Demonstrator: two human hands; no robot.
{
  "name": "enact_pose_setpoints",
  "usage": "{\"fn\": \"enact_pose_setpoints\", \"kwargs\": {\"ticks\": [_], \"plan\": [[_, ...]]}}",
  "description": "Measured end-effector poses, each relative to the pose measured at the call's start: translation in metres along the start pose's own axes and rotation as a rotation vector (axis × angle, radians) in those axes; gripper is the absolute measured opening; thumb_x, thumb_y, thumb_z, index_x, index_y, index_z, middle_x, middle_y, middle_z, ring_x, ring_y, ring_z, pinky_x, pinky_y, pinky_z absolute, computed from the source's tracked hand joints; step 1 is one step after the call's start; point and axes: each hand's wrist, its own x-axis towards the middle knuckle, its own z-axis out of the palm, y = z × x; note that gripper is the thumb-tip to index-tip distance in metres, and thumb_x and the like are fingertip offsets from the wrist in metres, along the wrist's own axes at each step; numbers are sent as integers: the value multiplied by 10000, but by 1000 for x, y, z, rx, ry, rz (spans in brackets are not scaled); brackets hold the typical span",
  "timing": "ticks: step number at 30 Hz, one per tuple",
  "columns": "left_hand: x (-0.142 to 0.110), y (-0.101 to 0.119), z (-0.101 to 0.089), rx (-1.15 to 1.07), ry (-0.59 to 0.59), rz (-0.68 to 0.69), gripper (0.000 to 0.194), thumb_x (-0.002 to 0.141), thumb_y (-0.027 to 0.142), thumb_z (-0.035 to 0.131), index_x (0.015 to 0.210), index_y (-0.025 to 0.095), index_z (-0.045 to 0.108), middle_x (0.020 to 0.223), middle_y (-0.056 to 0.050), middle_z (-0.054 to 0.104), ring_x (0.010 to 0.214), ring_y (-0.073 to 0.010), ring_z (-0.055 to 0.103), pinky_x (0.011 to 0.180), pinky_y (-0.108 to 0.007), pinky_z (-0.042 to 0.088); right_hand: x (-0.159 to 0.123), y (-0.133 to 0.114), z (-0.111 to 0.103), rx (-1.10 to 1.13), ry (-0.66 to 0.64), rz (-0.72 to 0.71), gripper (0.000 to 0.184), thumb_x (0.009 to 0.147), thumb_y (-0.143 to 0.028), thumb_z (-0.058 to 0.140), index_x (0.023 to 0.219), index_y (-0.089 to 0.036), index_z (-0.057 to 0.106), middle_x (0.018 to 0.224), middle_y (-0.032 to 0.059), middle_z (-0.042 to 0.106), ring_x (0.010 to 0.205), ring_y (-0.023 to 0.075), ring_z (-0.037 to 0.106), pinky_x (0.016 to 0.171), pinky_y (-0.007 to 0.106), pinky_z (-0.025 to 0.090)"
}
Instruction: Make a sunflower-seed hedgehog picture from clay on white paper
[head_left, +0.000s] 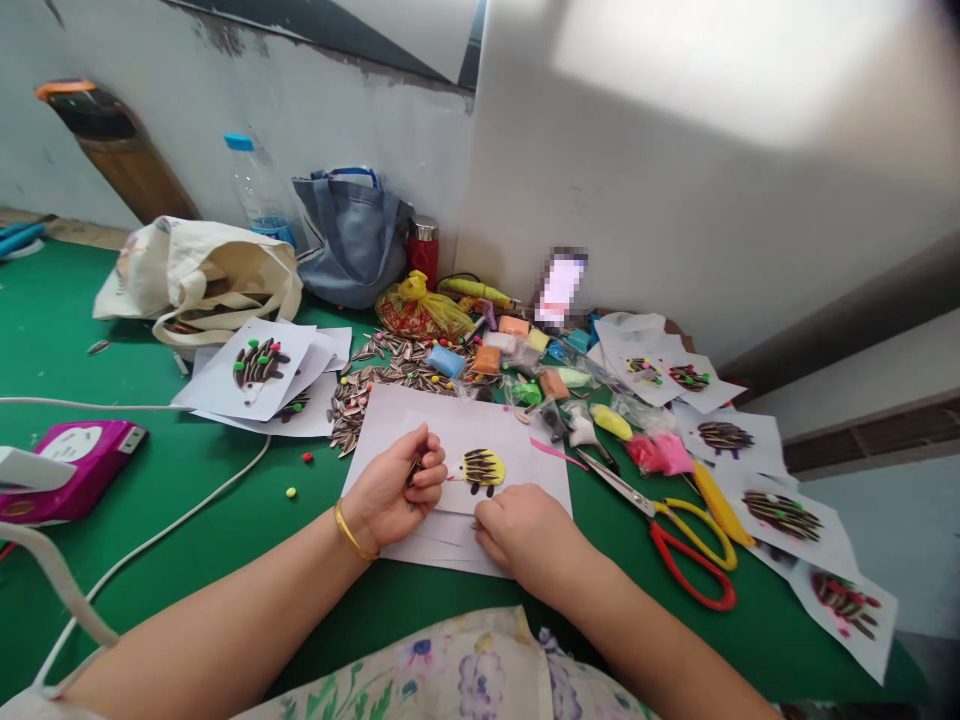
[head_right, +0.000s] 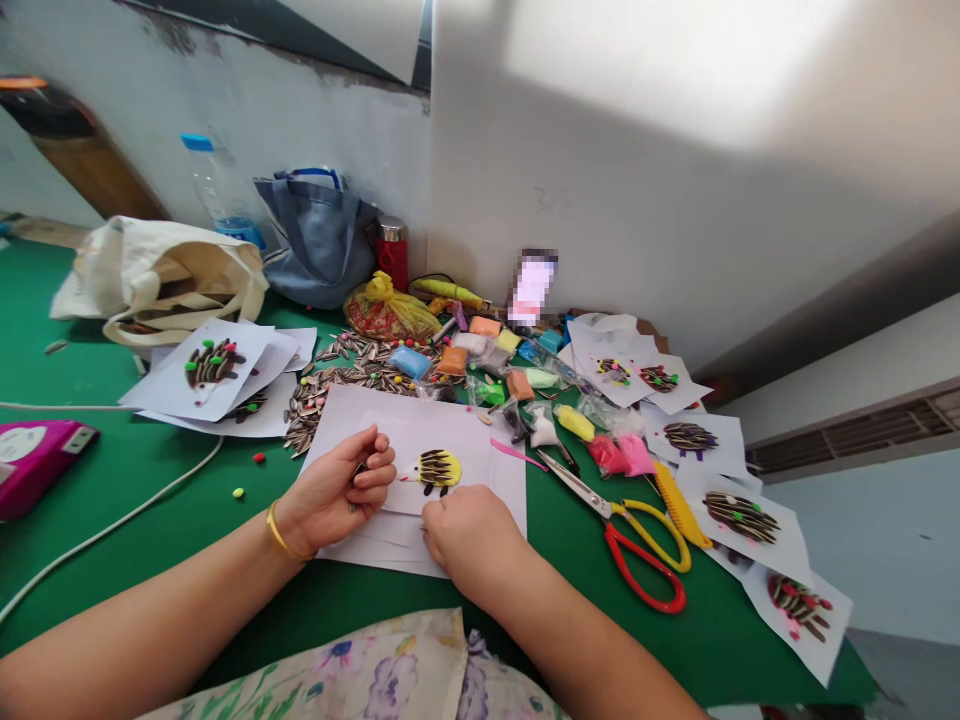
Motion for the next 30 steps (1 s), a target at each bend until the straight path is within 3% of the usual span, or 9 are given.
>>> {"fn": "enact_pose_setpoints", "kwargs": {"ticks": [5, 10, 12, 16, 21, 25, 30], "plan": [[0, 1, -1, 16, -28, -14, 223, 947, 289, 483, 777, 145, 503, 639, 55, 360, 413, -16, 322, 327, -100, 174, 2, -1, 5, -22, 117, -19, 143, 756, -107, 579, 631, -176, 578, 560, 36, 593, 531, 163, 516, 546, 306, 293], [-4, -9, 2, 199, -36, -54, 227, 917, 349, 530, 811, 149, 538, 658, 39, 441, 416, -11, 329, 350, -110, 138, 3, -4, -17, 275, 403, 63, 157, 867, -147, 501, 769, -190, 615, 647, 19, 604, 640, 157, 541, 640, 292, 376], [-6, -19, 3, 349, -47, -111, 275, 901, 413, 546, 818, 151, 555, 629, 33, 474, 395, -12, 302, 354, -126, 110, 3, -5, -23, 394, 456, 48, 149, 911, -180, 498, 858, -199, 636, 719, 23, 640, 688, 157, 561, 683, 296, 407], [-8, -33, 4, 497, -85, -226, 407, 876, 544, 518, 728, 165, 513, 478, 50, 416, 357, -23, 223, 366, -157, 83, 3, 0, -22, 546, 431, -10, 152, 939, -235, 536, 1039, -219, 649, 888, 43, 701, 803, 168, 610, 750, 307, 459], [-10, -29, 8, 513, -48, -94, 281, 848, 440, 585, 830, 161, 561, 670, 21, 519, 422, -24, 335, 376, -158, 94, 2, 8, -15, 789, 310, 219, 339, 895, -246, 594, 1229, -233, 539, 792, -9, 661, 709, 147, 603, 680, 271, 478], [-12, -28, 9, 691, -41, -33, 253, 811, 395, 653, 812, 178, 524, 601, 51, 473, 419, -30, 316, 384, -164, 92, 2, 8, -10, 904, 287, 304, 317, 832, -225, 661, 1122, -234, 532, 683, -61, 587, 619, 120, 555, 626, 241, 455], [-10, -30, 7, 746, -21, 62, 285, 811, 405, 649, 760, 186, 474, 557, 72, 430, 405, -29, 282, 393, -165, 117, 3, 10, -12, 807, 334, 263, 195, 818, -238, 684, 990, -230, 593, 747, -27, 622, 688, 136, 581, 637, 252, 455]]}}
